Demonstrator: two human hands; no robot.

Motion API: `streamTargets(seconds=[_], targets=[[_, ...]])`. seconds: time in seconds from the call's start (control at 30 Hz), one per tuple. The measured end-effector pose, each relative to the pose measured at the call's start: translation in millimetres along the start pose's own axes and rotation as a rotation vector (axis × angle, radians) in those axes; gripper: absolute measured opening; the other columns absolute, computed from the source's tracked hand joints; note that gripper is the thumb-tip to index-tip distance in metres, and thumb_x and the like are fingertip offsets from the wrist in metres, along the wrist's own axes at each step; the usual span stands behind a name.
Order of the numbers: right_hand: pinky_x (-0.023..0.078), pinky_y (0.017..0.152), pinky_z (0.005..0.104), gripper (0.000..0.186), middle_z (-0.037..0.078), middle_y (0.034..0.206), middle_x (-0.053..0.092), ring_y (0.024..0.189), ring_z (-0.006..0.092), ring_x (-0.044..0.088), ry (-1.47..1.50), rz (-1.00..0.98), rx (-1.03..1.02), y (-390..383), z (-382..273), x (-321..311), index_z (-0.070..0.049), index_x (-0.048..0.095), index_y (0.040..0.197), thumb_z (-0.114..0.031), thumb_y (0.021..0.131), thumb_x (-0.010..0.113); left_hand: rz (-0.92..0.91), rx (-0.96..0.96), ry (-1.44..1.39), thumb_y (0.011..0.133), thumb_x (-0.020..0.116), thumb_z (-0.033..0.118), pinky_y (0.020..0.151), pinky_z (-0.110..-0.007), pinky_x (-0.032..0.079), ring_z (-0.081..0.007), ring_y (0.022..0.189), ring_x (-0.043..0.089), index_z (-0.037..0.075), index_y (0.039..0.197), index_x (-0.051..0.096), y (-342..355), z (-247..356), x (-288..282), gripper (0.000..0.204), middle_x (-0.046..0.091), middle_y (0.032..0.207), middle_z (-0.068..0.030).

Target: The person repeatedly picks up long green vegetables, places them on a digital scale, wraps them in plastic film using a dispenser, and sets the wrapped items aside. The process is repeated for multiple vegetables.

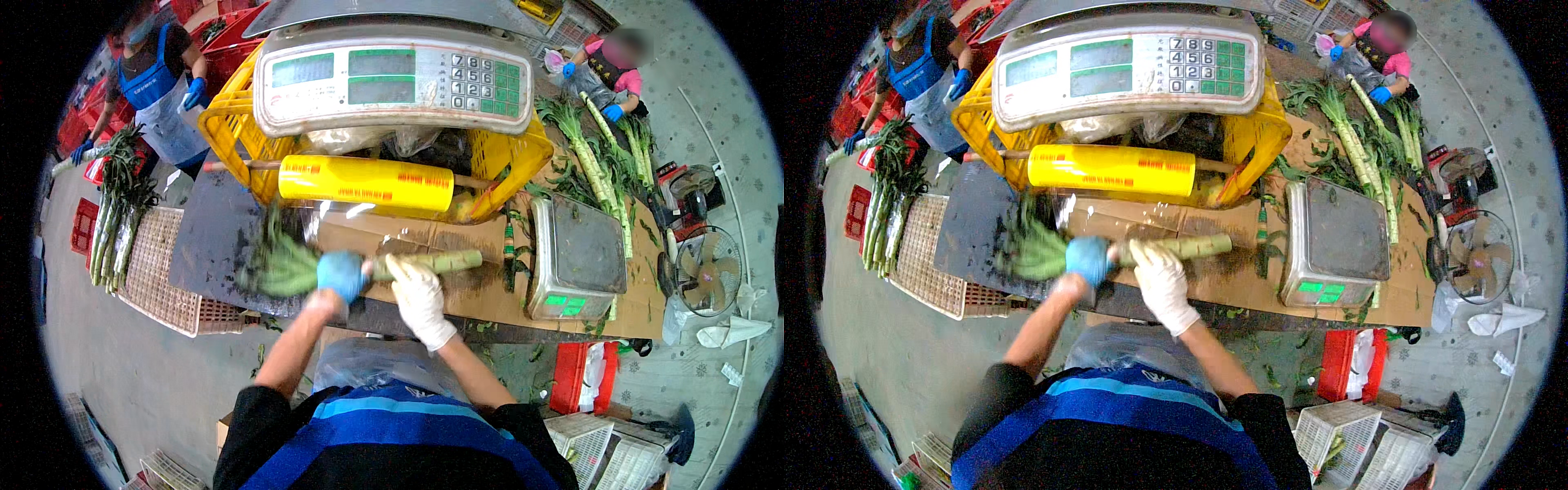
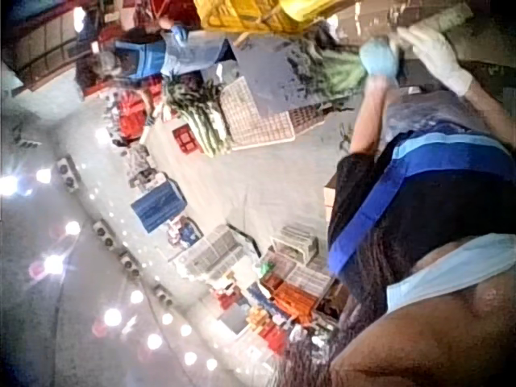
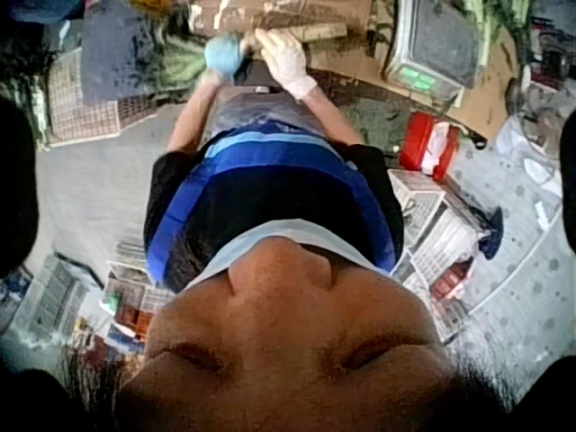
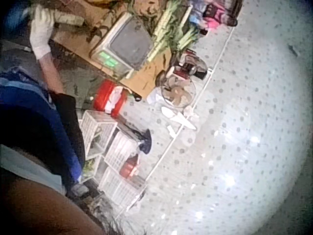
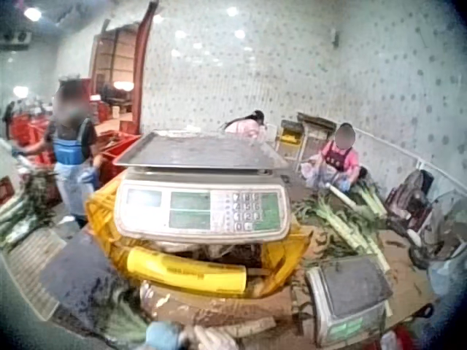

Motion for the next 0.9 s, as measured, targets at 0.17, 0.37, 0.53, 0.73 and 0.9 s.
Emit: streamTargets(seconds=[0.17,0.37,0.53,0.73,0.9], targets=[[0.035,0.105,0.0452,0.053,0.012,0.123,0.054,0.117,0.0303,0.051,-0.095,-0.005,-0.077,-15,-4,44,-0.010,0.047,0.135,-0.012,0.083,0.057,0.663,0.190,-0.395,0.084,0.059,0.038,0.080,-0.047,0.044,-0.0371,0.089,0.057,0.005,0.102,0.060,-68,-3,-59,0.038,0.060,0.095,-0.0182],[0.049,0.072,0.0445,0.016,0.016,0.083,0.063,0.081,0.0325,0.063,-0.179,-0.068,0.189,109,60,65,-0.010,0.068,0.089,-0.019,0.084,0.056,0.214,0.020,0.283,0.070,0.074,0.047,0.084,-0.042,0.046,-0.0286,0.089,0.063,0.007,0.097,0.065,23,-28,-44,0.049,0.066,0.091,-0.0107],[0.049,0.067,0.0423,0.023,0.012,0.077,0.060,0.073,0.0262,0.061,-0.155,-0.083,-0.026,57,31,69,-0.009,0.066,0.085,-0.028,0.090,0.052,-0.013,0.034,0.103,0.071,0.067,0.060,0.071,-0.043,0.050,-0.0301,0.075,0.064,0.010,0.096,0.066,14,-48,10,0.056,0.066,0.082,-0.0113],[0.046,0.073,0.0418,0.015,0.009,0.085,0.060,0.087,0.0255,0.060,-0.223,-0.200,-0.008,16,14,57,-0.014,0.063,0.081,-0.028,0.085,0.058,0.357,0.185,-0.125,0.057,0.081,0.041,0.100,-0.043,0.039,-0.0336,0.099,0.057,0.007,0.113,0.058,-65,1,-34,0.070,0.059,0.108,-0.0132],[0.043,0.059,0.0433,0.028,0.011,0.065,0.059,0.062,0.0293,0.060,-0.072,0.134,0.026,114,53,25,-0.012,0.062,0.074,-0.035,0.090,0.055,0.035,0.021,0.227,0.063,0.072,0.064,0.077,-0.042,0.048,-0.0304,0.084,0.062,0.004,0.098,0.062,24,10,-20,0.070,0.062,0.089,-0.0139]])
Point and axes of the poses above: each hand's wrist, its own y-axis towards the middle knuckle, its own x-axis out of the palm, z = x × y, the point moved 10 cm from there along y, towards the middle knuckle
